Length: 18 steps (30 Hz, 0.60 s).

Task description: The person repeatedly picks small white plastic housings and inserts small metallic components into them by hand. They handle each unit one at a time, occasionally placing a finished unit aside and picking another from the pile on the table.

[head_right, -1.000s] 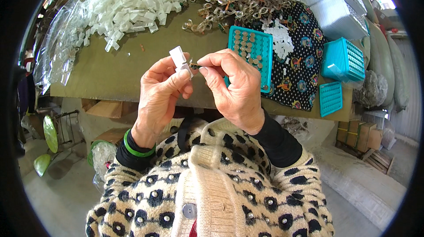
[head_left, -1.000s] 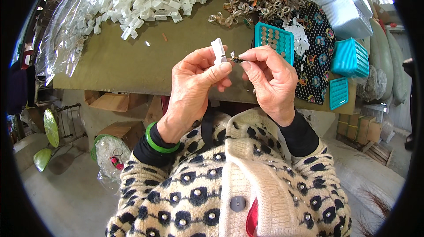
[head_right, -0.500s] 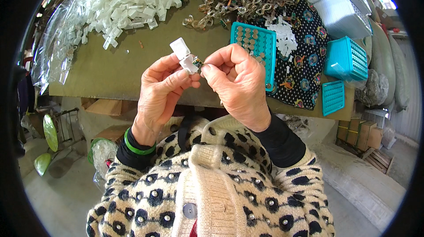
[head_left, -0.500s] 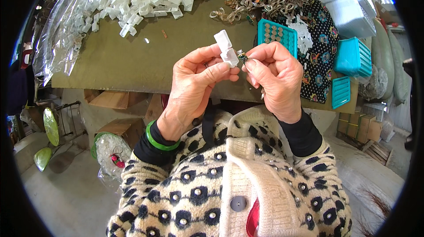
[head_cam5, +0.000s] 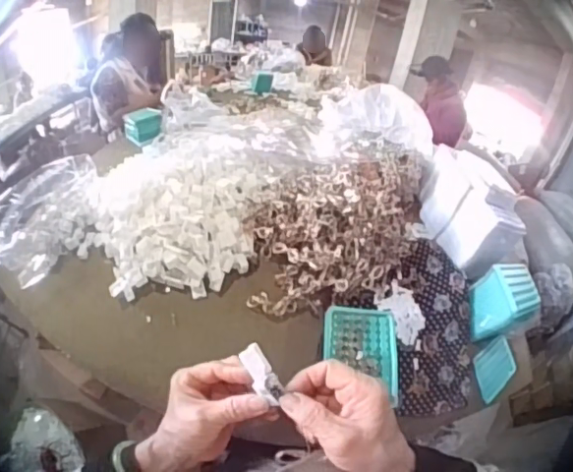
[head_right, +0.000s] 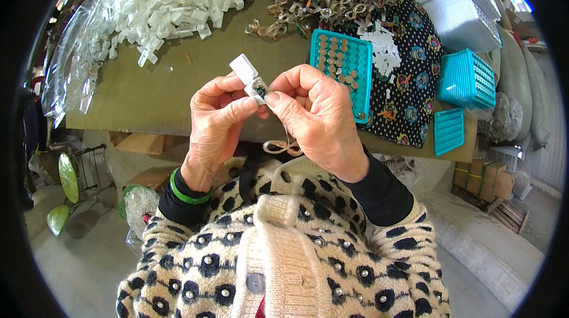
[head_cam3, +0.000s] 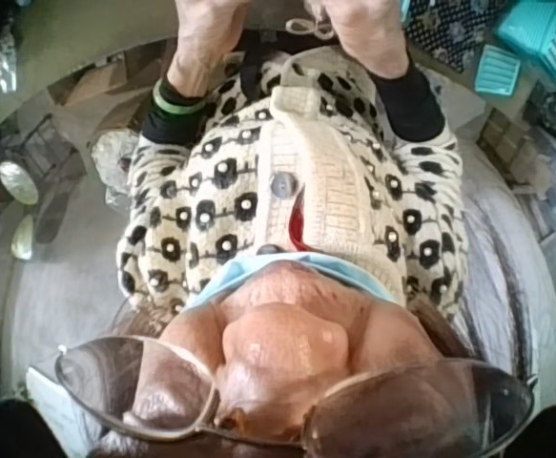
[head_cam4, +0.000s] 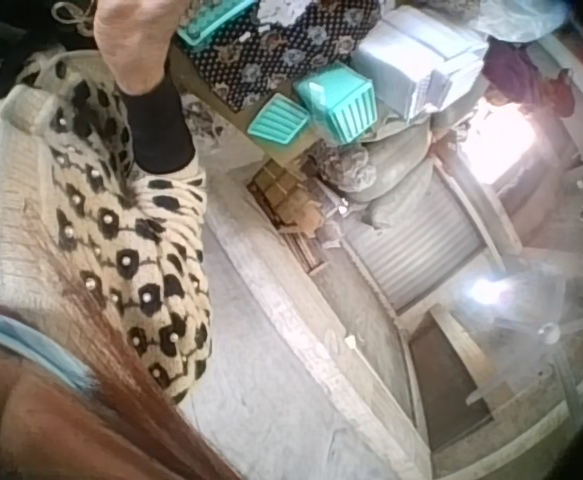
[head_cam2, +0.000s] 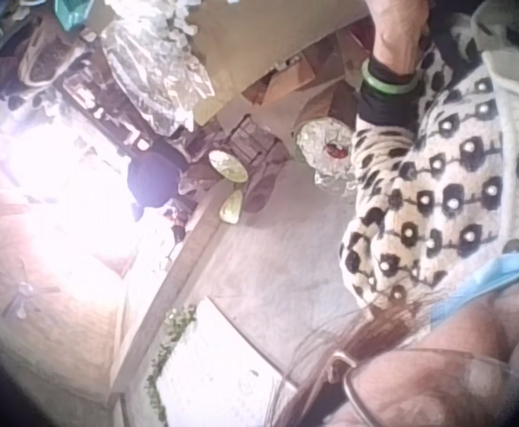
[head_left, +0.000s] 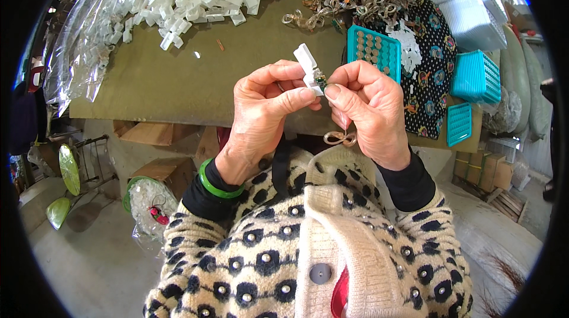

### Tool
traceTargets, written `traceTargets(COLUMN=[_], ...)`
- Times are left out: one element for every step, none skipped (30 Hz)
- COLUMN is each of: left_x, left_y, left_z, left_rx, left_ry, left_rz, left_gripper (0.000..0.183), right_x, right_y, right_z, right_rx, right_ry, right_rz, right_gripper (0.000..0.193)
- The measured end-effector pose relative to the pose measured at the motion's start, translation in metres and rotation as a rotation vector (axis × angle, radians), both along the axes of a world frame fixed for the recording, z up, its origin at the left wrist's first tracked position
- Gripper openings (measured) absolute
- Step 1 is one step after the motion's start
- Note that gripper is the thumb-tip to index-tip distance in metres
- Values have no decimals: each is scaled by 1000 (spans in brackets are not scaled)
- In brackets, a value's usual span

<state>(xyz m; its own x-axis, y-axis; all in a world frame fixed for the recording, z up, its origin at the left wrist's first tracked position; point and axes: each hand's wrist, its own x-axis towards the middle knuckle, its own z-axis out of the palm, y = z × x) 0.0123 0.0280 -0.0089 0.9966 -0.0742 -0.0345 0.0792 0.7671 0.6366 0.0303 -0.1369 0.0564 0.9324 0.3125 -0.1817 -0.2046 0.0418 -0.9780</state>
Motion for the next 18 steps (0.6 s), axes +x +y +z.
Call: traceTargets(left_x=[1, 1, 1, 1, 0, 0, -1, -1, -1, -1, -1, -1, -1, -1, -1, -1, -2, -2], left_y=[0, 0, 0, 0, -1, -1, -1, -1, -2, -1, -1, -2, -2, -3, -4, -5, -5, -6], left_z=[0, -1, -1, -1, -2, -2, -2, -2, -2, -2, -2, -1, 0, 1, 2, 3, 5, 7], left_rx=[8, 15, 16, 17, 18, 16, 13, 11, 9, 6, 6, 11, 19, 27, 43, 59, 86, 92], left_ry=[-23, -44, -43, -42, -40, -41, -42, -42, -37, -32, -27, -23, -18, -14, -18, -23, -30, 12], left_rz=[-5, -11, -10, -8, -6, 2, 11, 19, 19, 19, 22, 24, 28, 31, 40, 49, 60, 65], left_gripper=[29, 29, 29, 29, 29, 28, 28, 28, 28, 28, 28, 28, 27, 26, 25, 23, 21, 20], right_x=[0, 1, 1, 1, 0, 0, -1, -2, -3, -4, -5, -5, -5, -5, -4, -4, -5, -6], right_y=[0, -1, -1, -2, -2, -2, -2, -1, -1, 0, 1, 2, 3, 4, 4, 5, 6, 6], right_z=[0, 1, 1, 2, 2, 2, 1, 1, -1, -3, -5, -7, -10, -13, -15, -17, -18, -20], right_rx=[-2, -5, -35, -64, -89, -146, -199, -248, -223, -195, -168, -189, -209, -234, -280, -330, -380, -366], right_ry=[-24, -46, -49, -52, -57, -114, -173, -229, -216, -201, -186, -246, -306, -368, -457, -548, -638, -635], right_rz=[4, 8, 29, 49, 60, 76, 82, 87, 67, 48, 29, 14, -3, -20, -28, -36, -43, -75], right_gripper=[9, 9, 8, 7, 6, 6, 6, 5, 6, 7, 8, 9, 11, 12, 13, 15, 16, 16])
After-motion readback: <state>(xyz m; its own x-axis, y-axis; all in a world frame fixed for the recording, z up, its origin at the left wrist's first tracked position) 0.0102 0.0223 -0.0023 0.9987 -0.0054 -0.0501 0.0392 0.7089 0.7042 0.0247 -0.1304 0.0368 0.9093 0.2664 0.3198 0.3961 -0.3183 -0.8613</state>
